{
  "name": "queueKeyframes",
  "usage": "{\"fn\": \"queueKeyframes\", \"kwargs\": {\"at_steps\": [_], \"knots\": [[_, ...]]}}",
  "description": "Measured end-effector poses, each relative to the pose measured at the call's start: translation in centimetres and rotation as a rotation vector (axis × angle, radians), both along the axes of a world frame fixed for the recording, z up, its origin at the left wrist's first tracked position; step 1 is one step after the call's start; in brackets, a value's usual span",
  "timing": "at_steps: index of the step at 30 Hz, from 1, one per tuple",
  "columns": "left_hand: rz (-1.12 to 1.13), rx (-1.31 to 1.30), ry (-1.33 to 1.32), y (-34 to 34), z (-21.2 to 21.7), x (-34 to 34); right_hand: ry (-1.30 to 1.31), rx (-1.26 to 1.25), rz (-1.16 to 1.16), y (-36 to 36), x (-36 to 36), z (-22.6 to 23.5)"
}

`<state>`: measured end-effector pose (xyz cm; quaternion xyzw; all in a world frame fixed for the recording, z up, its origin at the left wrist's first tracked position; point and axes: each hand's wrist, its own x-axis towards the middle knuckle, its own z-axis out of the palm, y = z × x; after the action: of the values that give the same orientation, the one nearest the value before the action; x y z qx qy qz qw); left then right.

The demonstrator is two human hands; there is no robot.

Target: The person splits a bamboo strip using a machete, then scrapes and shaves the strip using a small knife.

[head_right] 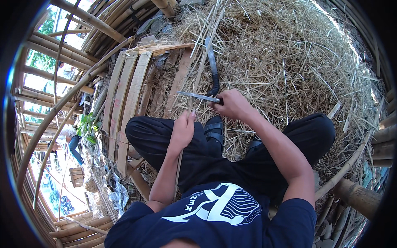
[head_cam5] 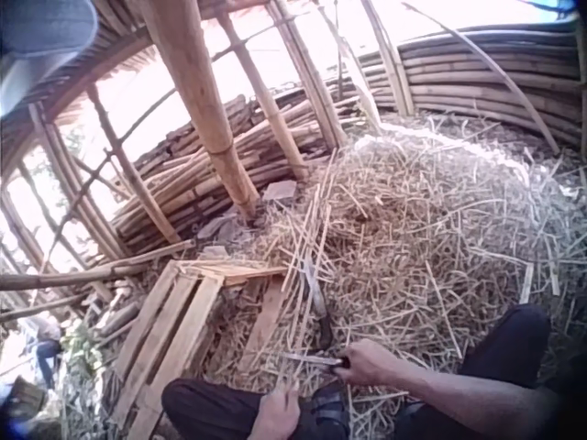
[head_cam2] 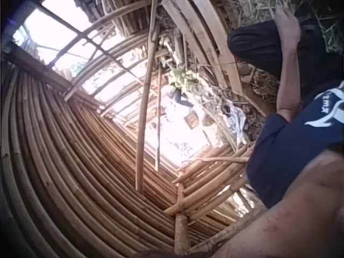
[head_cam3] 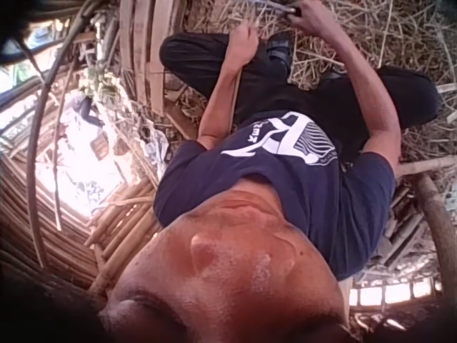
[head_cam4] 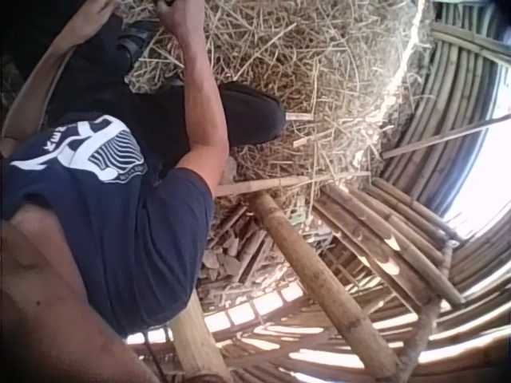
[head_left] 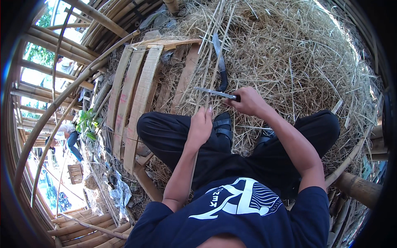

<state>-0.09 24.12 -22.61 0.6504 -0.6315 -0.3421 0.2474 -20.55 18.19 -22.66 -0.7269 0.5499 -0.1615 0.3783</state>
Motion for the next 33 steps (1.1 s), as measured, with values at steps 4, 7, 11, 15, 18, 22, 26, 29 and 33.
{"fn": "queueKeyframes", "kwargs": {"at_steps": [4, 7, 11, 15, 18, 22, 26, 29, 33], "knots": [[-0.002, 0.012, -0.021, -0.1, -0.1, -0.1, 0.108, 0.002, 0.061, -0.6, -0.6, -1.1], [0.027, 0.006, 0.002, -0.3, -0.6, 0.5, 0.051, -0.034, 0.157, 0.2, 0.0, 0.1], [0.040, 0.024, -0.037, -0.6, 0.2, 0.4, 0.043, -0.175, 0.215, 0.6, 0.1, -0.1], [0.025, -0.014, -0.139, -0.4, 0.5, -0.1, 0.085, -0.192, 0.215, 0.5, 0.0, -0.7], [0.017, -0.063, -0.189, -0.2, -0.3, 0.0, 0.046, -0.190, 0.231, 0.5, 0.0, -1.7], [0.008, -0.058, -0.244, 0.1, -0.4, -0.2, -0.052, -0.160, 0.256, 0.7, 0.1, -2.7], [-0.022, -0.006, -0.293, 0.4, -0.1, -0.8, 0.013, -0.139, 0.249, 0.9, 0.7, -2.9], [-0.028, 0.024, -0.380, 0.6, -0.2, -0.8, 0.060, -0.135, 0.251, 0.6, 0.7, -4.0], [-0.049, 0.041, -0.381, 1.0, -1.0, -0.3, 0.144, -0.124, 0.295, 0.1, 0.4, -4.4]]}}
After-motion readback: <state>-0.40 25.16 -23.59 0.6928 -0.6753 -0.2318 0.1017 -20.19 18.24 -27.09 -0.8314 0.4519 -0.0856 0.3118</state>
